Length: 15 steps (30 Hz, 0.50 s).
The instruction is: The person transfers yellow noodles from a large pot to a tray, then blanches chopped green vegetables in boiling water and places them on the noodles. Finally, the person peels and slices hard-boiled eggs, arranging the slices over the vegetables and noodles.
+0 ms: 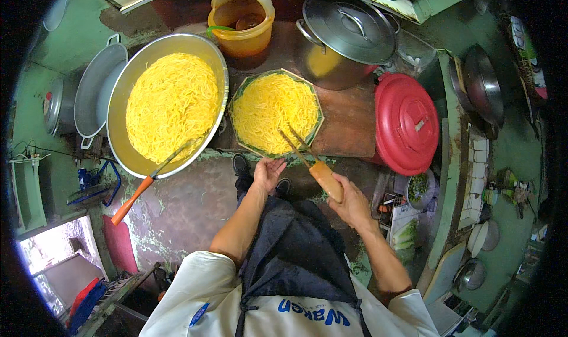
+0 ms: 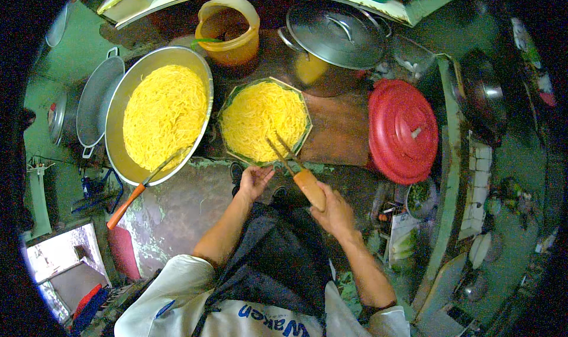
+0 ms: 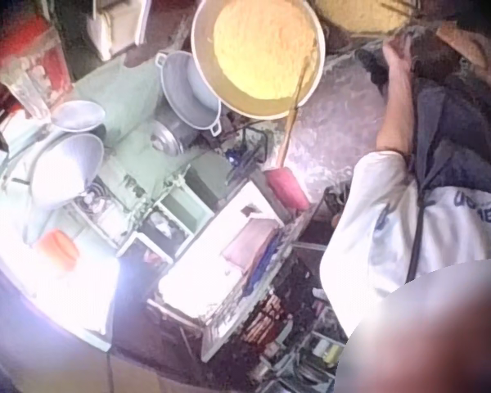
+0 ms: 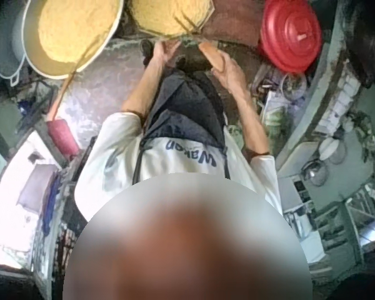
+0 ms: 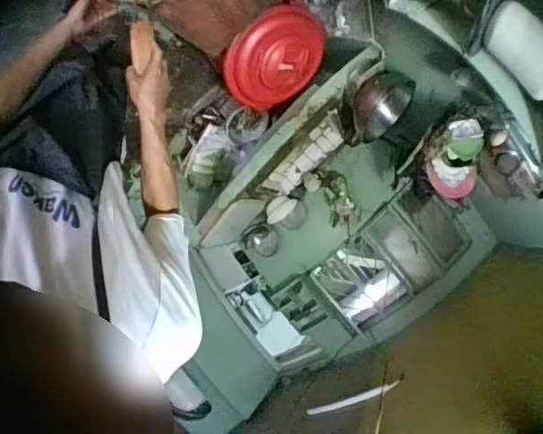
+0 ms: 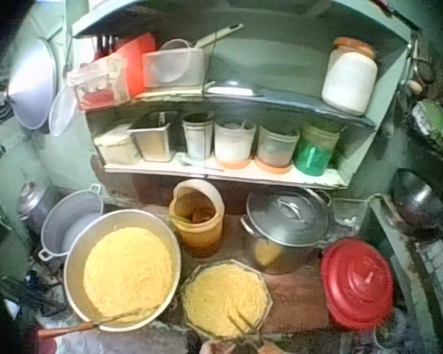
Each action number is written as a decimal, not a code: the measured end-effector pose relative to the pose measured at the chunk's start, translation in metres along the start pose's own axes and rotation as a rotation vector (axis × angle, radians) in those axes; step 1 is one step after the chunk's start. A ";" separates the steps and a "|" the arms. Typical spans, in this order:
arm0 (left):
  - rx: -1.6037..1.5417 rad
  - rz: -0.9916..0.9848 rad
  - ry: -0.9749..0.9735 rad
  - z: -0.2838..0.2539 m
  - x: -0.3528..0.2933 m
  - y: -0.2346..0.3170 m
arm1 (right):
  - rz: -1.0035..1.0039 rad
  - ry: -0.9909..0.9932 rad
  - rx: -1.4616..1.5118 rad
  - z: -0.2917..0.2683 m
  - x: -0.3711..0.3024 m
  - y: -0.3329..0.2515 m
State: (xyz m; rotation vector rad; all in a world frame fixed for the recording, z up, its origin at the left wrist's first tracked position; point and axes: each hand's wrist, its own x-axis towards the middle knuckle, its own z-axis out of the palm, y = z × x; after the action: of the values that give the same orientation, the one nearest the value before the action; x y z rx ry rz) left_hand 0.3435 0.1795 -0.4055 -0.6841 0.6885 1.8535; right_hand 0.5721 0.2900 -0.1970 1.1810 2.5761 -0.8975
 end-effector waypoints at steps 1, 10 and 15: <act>-0.002 0.011 0.015 0.003 -0.001 0.001 | -0.016 0.004 -0.003 0.001 -0.004 -0.001; 0.067 0.008 -0.214 -0.002 -0.019 0.009 | -0.055 0.083 0.032 -0.012 -0.003 0.013; 0.088 -0.061 -0.112 -0.012 -0.016 0.010 | -0.116 0.149 0.007 -0.006 0.070 -0.008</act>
State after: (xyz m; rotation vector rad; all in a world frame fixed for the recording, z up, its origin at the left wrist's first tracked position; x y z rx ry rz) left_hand 0.3413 0.1577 -0.4002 -0.5346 0.6644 1.7807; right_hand 0.5200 0.3338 -0.2152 1.1509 2.7877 -0.8724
